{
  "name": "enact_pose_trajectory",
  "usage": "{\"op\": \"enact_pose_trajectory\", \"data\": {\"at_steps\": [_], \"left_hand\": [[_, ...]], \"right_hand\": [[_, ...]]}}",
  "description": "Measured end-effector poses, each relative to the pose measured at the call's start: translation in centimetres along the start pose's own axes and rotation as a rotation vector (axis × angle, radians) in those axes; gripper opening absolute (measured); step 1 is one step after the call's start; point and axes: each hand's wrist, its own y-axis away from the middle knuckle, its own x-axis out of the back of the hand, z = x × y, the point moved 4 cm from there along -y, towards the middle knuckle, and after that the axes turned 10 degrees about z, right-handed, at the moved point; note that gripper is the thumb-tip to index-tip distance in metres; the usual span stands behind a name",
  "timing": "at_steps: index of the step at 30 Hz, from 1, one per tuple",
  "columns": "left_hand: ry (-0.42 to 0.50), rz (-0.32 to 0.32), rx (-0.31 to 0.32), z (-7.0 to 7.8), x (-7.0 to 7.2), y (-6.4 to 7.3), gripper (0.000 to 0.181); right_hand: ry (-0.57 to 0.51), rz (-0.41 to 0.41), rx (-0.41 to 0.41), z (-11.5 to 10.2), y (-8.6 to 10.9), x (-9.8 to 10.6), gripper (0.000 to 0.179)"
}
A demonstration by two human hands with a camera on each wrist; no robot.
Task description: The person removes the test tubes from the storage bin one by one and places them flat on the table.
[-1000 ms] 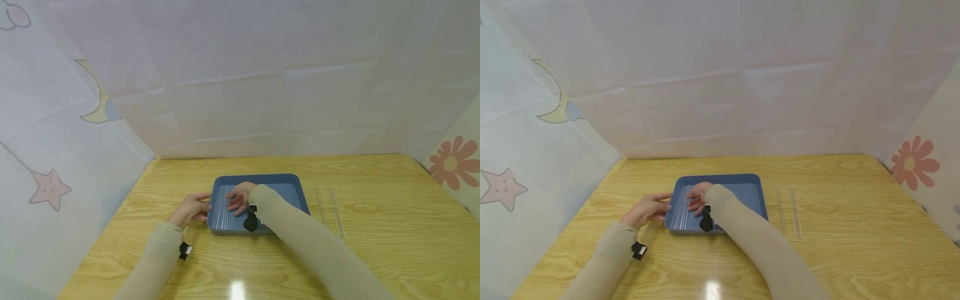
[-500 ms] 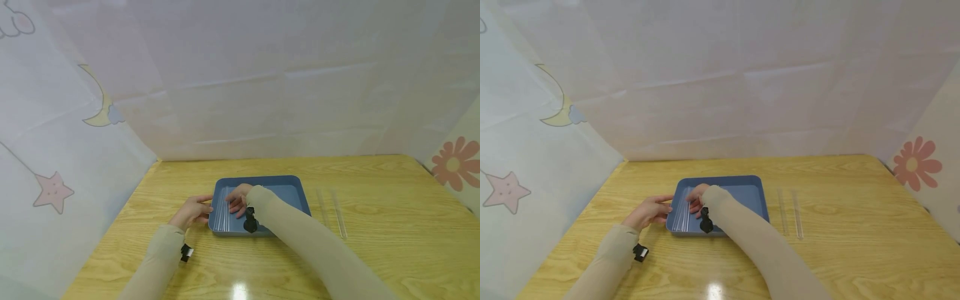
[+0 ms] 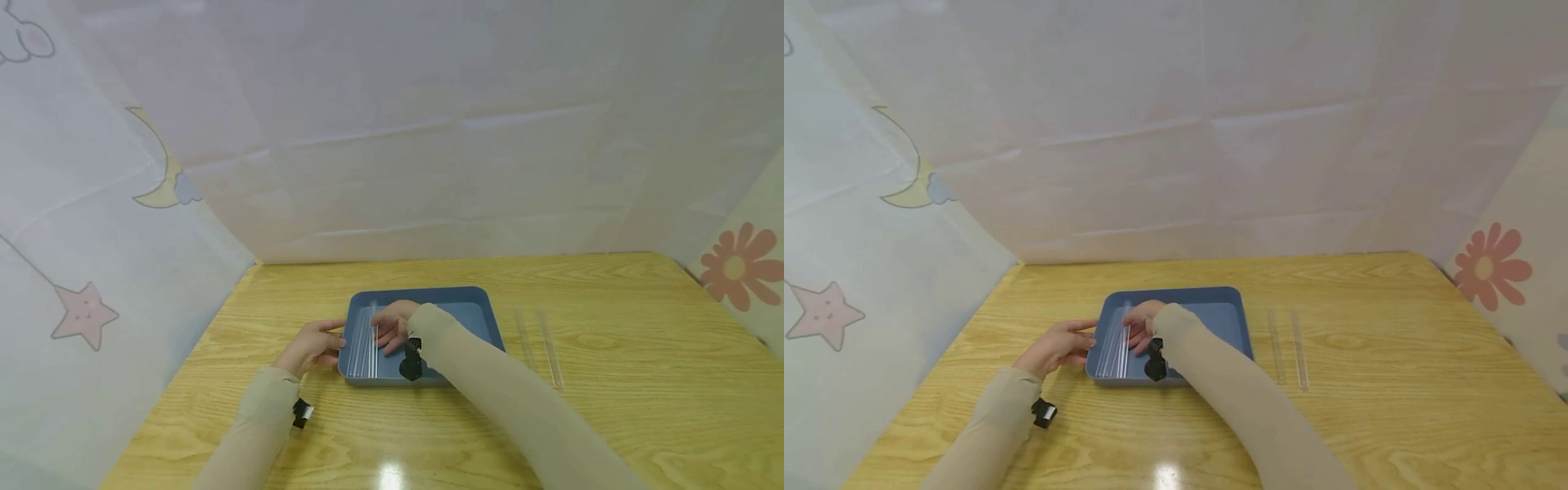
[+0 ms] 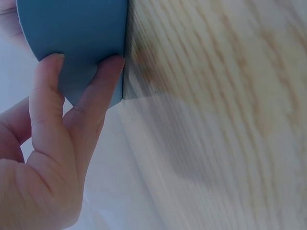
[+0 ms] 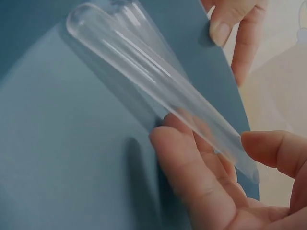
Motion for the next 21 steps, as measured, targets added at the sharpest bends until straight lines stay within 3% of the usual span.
{"op": "enact_pose_trajectory", "data": {"at_steps": [6, 21], "left_hand": [[0.016, -0.002, 0.002, 0.2, 0.0, 0.1, 0.054], [-0.014, 0.0, -0.002, 0.2, 0.1, 0.2, 0.053]], "right_hand": [[-0.112, -0.017, -0.025, -0.3, 0.8, 0.4, 0.041], [-0.256, -0.053, -0.012, -0.3, 2.1, 2.3, 0.055]]}}
